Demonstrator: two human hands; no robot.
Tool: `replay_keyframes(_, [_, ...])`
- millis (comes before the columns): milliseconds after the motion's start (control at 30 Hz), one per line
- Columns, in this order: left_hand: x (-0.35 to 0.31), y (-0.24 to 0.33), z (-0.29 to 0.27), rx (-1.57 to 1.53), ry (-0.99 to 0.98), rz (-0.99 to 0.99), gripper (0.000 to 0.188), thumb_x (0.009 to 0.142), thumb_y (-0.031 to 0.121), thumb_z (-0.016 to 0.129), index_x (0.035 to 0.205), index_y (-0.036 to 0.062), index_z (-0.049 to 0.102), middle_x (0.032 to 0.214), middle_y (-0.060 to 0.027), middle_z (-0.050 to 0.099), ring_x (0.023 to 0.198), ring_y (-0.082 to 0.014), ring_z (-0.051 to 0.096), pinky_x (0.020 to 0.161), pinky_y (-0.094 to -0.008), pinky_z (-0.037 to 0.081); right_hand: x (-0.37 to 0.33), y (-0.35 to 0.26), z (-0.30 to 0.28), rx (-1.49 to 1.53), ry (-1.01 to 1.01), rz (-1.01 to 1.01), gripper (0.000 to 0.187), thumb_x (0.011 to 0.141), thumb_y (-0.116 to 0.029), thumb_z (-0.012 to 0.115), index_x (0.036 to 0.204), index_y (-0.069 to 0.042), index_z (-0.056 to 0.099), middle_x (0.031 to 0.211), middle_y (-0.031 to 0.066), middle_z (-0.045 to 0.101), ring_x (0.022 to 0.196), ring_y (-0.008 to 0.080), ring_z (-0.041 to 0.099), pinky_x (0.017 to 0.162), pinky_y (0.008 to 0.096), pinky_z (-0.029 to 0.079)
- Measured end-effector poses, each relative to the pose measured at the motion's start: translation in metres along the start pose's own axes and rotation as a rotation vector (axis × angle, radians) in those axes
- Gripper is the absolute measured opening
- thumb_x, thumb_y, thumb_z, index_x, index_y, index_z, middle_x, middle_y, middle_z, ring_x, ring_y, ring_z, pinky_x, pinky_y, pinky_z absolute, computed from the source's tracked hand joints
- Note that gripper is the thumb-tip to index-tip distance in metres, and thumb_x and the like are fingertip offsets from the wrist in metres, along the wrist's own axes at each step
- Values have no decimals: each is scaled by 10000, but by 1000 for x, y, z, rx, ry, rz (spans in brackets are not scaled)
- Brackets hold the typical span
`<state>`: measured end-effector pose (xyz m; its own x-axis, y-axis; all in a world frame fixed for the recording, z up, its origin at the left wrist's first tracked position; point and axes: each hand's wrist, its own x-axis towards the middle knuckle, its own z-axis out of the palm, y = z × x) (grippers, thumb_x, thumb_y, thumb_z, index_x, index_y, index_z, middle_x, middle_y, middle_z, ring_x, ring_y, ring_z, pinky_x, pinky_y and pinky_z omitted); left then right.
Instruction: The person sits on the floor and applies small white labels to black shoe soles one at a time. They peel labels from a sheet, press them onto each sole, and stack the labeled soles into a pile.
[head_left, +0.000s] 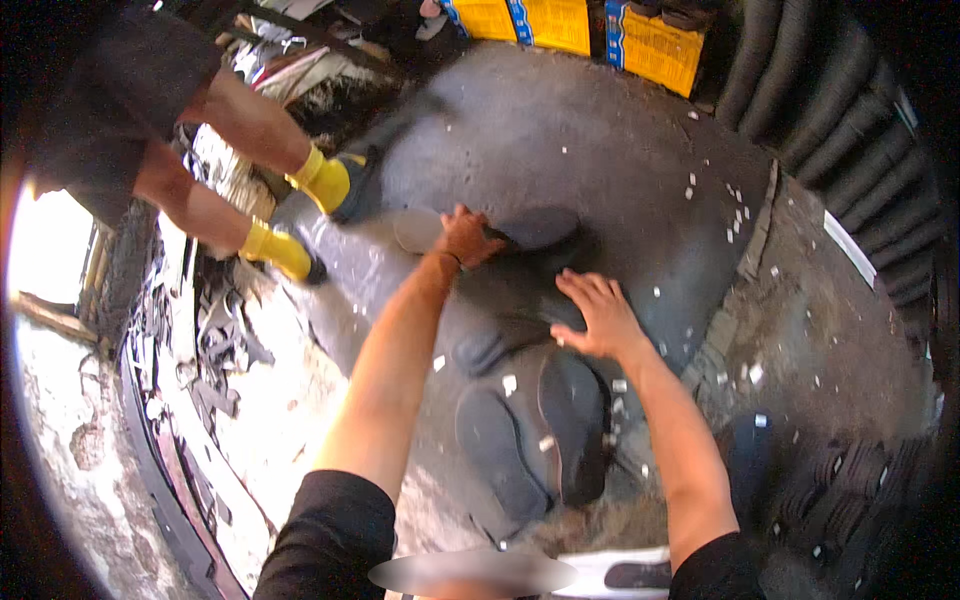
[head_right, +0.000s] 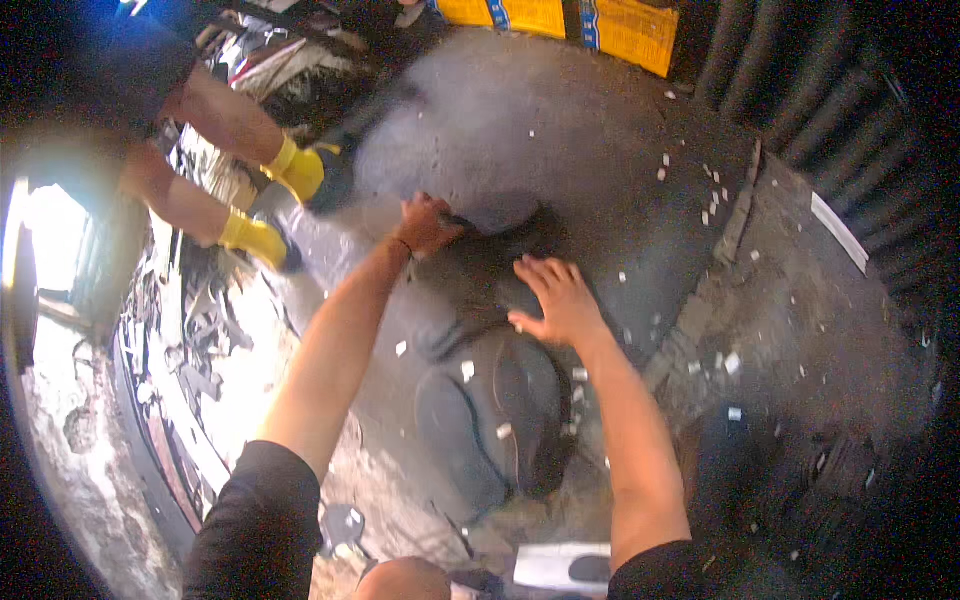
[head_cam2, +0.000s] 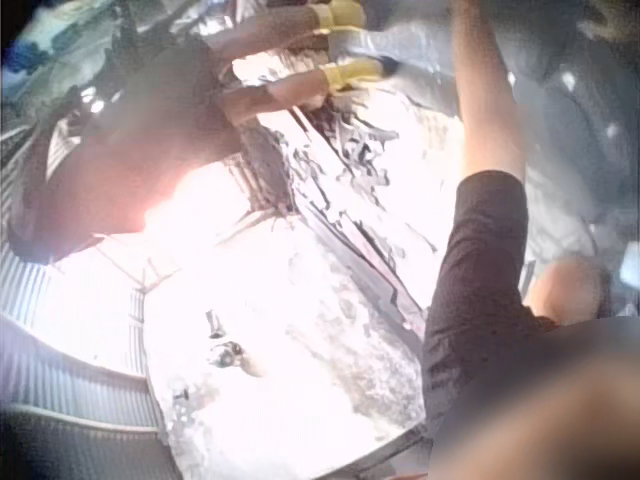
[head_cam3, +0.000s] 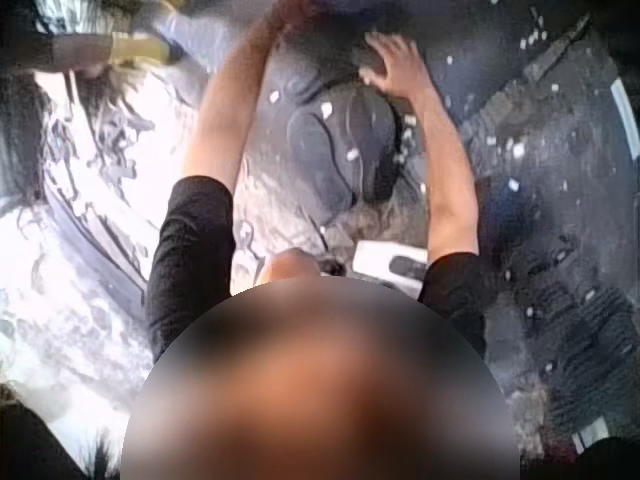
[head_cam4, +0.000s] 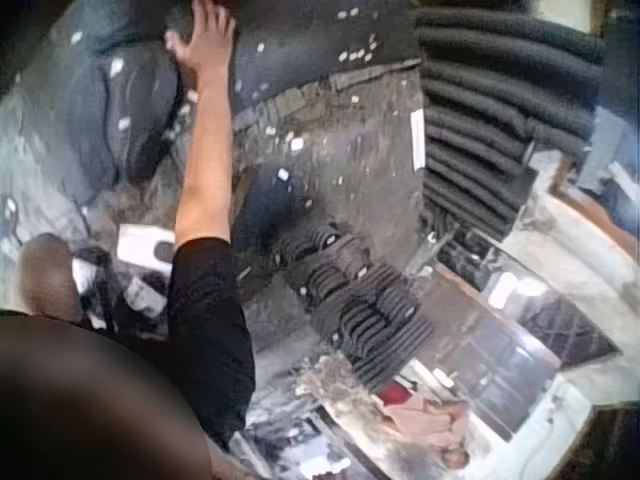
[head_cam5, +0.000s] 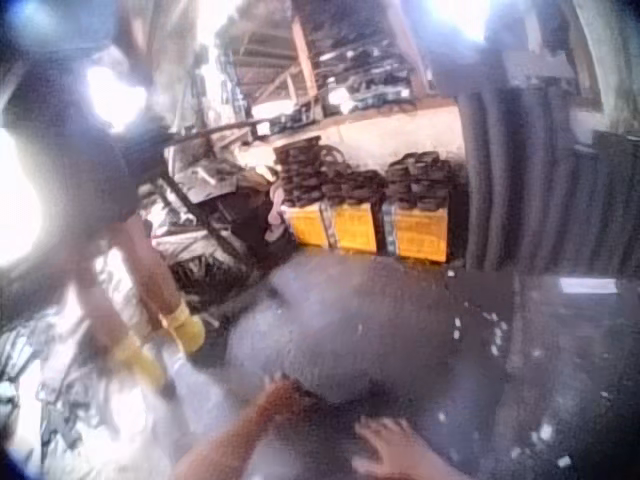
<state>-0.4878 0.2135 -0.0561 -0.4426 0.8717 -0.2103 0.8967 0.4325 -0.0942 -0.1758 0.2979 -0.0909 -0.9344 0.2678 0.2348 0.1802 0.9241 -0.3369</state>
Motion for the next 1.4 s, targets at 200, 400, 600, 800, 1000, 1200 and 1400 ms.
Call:
replay_keyframes(200, [-161, -68, -45, -869, 825, -352, 333, 853, 35, 595, 1170, -21, 679, 1168, -230, 689, 1097, -308, 667, 976, -376, 504, -103, -137, -79, 108, 398, 474, 657, 947, -457, 681, 1467, -76, 551, 1274, 260, 520, 1195, 434, 492, 1018, 557, 407])
replay_keyframes(400, [-346, 108, -54, -1279, 733, -294, 409, 827, -75, 469, 1177, -28, 676, 1237, -133, 698, 1185, -238, 648, 1067, -364, 473, -175, -225, -63, 419, 340, 675, 703, 1029, -447, 598, 1507, 42, 435, 1494, 296, 357, 1370, 424, 380, 1141, 550, 294])
replay_keyframes(600, [-299, 119, 30, -1401, 537, -7, 575, 898, -68, 566, 1458, 45, 505, 1508, -215, 510, 1405, -343, 483, 1151, -427, 390, -149, -161, -83, 1061, 335, 709, 700, 1037, -262, 653, 1541, 101, 331, 1411, 237, 584, 1257, 282, 591, 1056, 383, 468])
replay_keyframes(800, [-219, 45, 47, -654, 248, 27, 735, 755, 269, 813, 1440, 160, 568, 1412, -221, 530, 1303, -463, 469, 1109, -543, 386, -159, -184, -60, 161, -223, 866, 1172, 698, -573, 893, 1553, 13, 346, 1476, 257, 448, 1396, 446, 364, 1134, 597, 311])
replay_keyframes(1000, [-409, 132, 16, -863, 165, -330, 828, 787, 396, 876, 1370, -60, 504, 1422, -330, 397, 1341, -466, 432, 1053, -567, 424, -135, -176, -69, 180, -498, 1091, 1268, 642, -595, 927, 1499, 106, 309, 1508, 292, 487, 1463, 398, 424, 1218, 584, 253])
replay_keyframes(1200, [-259, 87, 26, -880, 783, -37, 575, 897, 207, 749, 1402, 29, 539, 1407, -209, 566, 1354, -434, 472, 1156, -531, 325, -128, -189, -97, 310, -412, 1106, 1221, 602, -582, 952, 1434, 94, 368, 1381, 348, 578, 1303, 434, 586, 1157, 509, 384])
replay_keyframes(1400, [-59, 26, 22, -383, 269, -44, 1203, 598, 473, 948, 1573, 137, 329, 1729, -217, 106, 1557, -430, 223, 1209, -576, 281, -157, -191, -99, -154, -238, 923, 1003, 767, -437, 889, 1536, -79, 355, 1330, 219, 573, 1199, 403, 628, 1004, 542, 477])
